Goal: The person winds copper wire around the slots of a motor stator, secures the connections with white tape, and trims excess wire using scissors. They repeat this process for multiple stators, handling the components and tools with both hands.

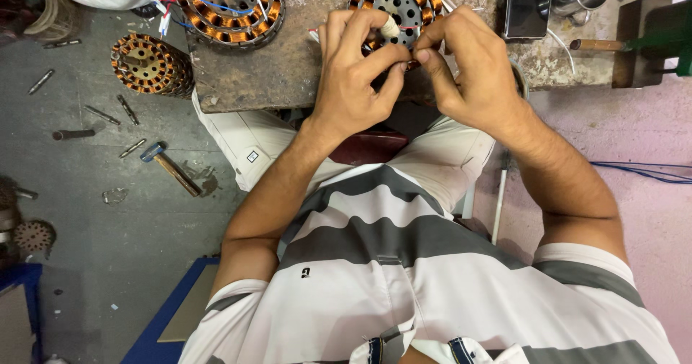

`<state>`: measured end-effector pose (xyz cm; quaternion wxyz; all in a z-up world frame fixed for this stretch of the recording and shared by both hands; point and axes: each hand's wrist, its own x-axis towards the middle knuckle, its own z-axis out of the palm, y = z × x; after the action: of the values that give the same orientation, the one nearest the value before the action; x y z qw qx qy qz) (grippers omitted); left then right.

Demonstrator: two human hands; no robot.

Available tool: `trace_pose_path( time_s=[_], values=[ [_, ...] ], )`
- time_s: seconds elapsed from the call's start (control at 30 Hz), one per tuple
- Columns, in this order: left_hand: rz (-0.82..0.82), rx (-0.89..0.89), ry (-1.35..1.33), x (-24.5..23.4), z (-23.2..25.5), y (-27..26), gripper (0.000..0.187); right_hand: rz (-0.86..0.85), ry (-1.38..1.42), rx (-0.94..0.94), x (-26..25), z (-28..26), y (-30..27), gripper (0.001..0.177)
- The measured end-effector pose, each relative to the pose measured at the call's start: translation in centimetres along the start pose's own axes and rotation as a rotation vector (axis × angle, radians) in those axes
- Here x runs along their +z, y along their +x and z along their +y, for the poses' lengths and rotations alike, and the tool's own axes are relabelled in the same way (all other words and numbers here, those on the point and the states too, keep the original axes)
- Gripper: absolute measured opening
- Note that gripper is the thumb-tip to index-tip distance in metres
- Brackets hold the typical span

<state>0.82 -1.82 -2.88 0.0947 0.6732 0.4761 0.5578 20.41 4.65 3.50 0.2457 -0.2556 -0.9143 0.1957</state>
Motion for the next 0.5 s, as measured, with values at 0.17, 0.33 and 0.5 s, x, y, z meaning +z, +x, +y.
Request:
trace_pose_path(
  time_s=[0.17, 0.33, 0.5],
  values=[
    [0.001, -0.097, -0.075, 0.51, -0.1, -0.14, 0.012, -0.009, 0.011, -0.002, -0.07, -0.18, 0.16, 0.011],
    [0.006, -0.094, -0.074, 0.58, -0.05, -0.45, 0.012, -0.022, 0.02, 0.007, -0.1, -0.07, 0.23, 0.013],
    [-0.003, -0.048, -0.01, 0.29, 0.02, -0.32, 0.012, -0.01, 0.035, 0.043, 0.14, 0.04, 0.14, 0.012]
  ],
)
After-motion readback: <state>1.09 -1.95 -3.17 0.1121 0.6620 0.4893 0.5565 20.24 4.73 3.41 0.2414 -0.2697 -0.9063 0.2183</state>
